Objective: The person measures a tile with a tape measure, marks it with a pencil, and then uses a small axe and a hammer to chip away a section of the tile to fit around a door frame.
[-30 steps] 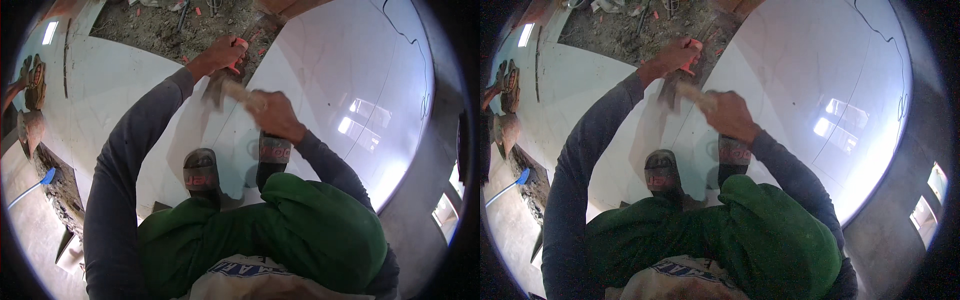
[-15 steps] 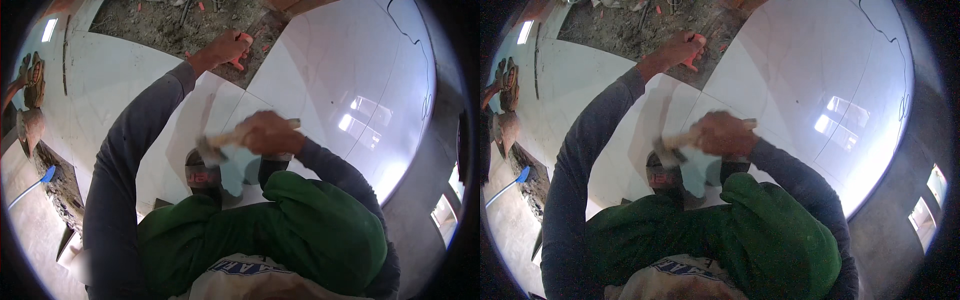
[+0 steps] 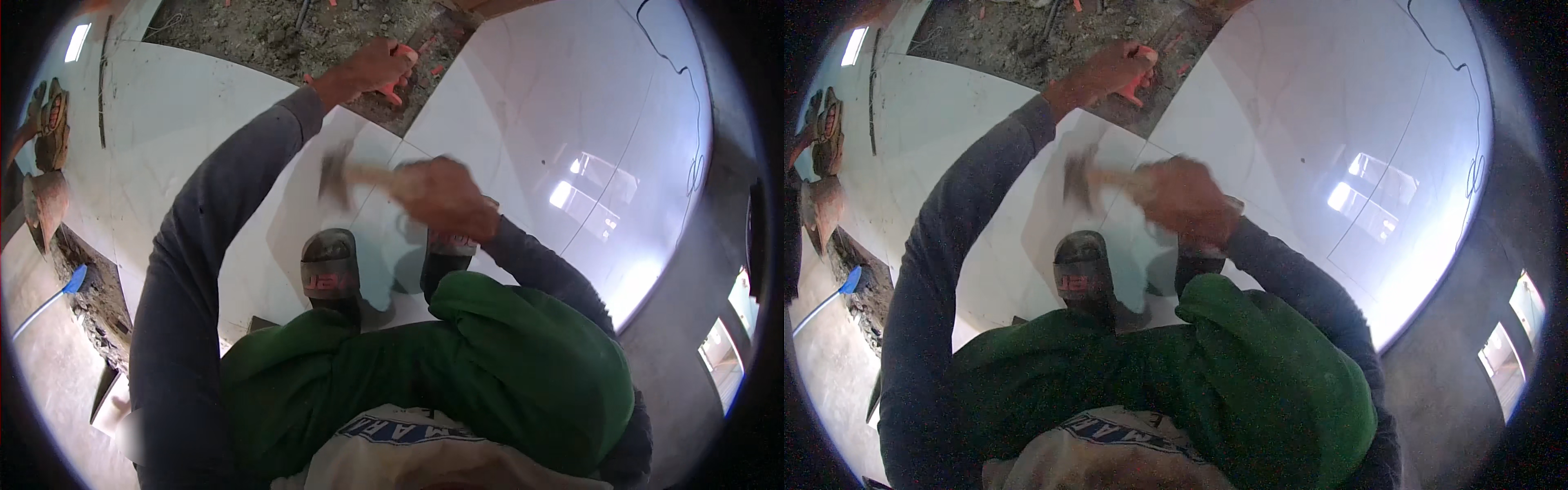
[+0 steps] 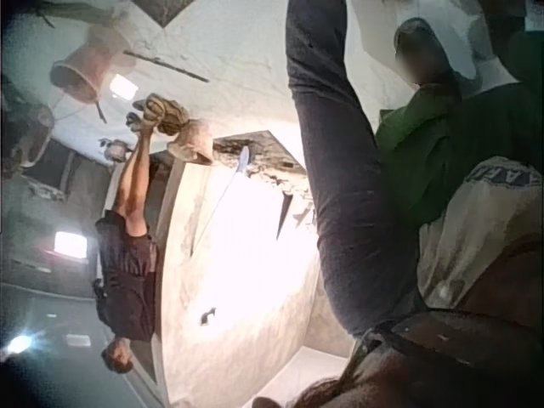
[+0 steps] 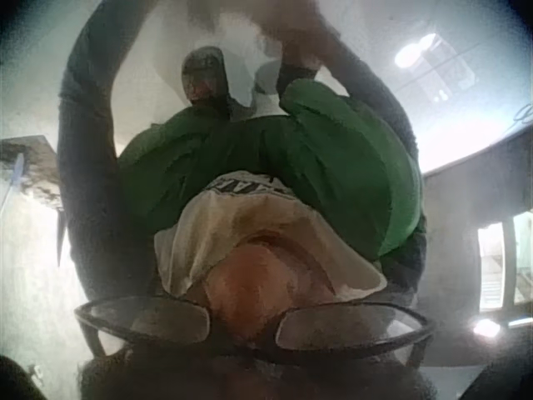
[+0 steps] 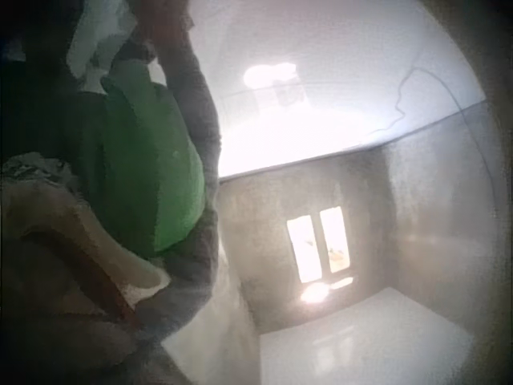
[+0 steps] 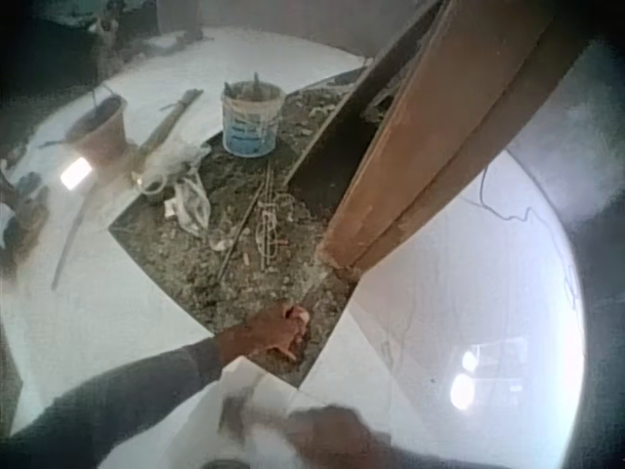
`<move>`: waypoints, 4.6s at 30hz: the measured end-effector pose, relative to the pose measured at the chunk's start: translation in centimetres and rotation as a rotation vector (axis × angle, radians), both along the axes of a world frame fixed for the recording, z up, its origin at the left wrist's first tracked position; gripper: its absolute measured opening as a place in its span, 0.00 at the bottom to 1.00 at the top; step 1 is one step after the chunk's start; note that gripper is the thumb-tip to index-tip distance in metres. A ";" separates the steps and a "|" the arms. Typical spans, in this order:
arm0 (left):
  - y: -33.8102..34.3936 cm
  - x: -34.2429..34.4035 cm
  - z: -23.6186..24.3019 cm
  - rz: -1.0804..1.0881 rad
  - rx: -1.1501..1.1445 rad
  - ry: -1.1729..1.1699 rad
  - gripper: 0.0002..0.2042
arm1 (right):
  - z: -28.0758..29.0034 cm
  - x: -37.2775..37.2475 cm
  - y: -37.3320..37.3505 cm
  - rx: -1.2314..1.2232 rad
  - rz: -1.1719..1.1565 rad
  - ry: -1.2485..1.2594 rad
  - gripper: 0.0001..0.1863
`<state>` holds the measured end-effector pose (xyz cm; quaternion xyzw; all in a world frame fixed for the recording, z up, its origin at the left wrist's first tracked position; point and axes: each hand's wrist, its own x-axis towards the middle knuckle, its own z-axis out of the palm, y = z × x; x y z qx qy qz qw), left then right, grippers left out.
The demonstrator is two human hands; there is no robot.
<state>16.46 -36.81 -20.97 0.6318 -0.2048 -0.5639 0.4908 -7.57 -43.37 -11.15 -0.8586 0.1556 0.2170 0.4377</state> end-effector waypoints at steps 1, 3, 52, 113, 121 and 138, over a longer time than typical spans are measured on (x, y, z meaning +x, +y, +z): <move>0.4 0.2 -0.1 0.024 -0.017 0.008 0.19 | -0.3 -0.2 0.4 0.054 0.292 -0.205 0.10; 0.7 0.7 -0.2 0.052 -0.027 0.015 0.19 | -0.8 0.3 -0.8 0.044 0.353 -0.182 0.10; -0.6 1.7 0.7 0.013 -0.087 0.007 0.20 | 0.3 1.8 -2.2 -0.245 -0.112 -0.009 0.16; 1.5 2.7 0.7 0.064 -0.076 -0.035 0.19 | -2.0 2.3 1.0 -0.112 0.007 -0.211 0.18; 1.5 3.1 0.6 0.036 -0.098 -0.071 0.20 | -1.2 3.1 -0.2 -0.128 0.065 -0.014 0.13; 1.5 3.3 -0.4 -0.016 -0.041 -0.027 0.20 | -0.6 3.6 -0.3 -0.218 0.388 -0.281 0.17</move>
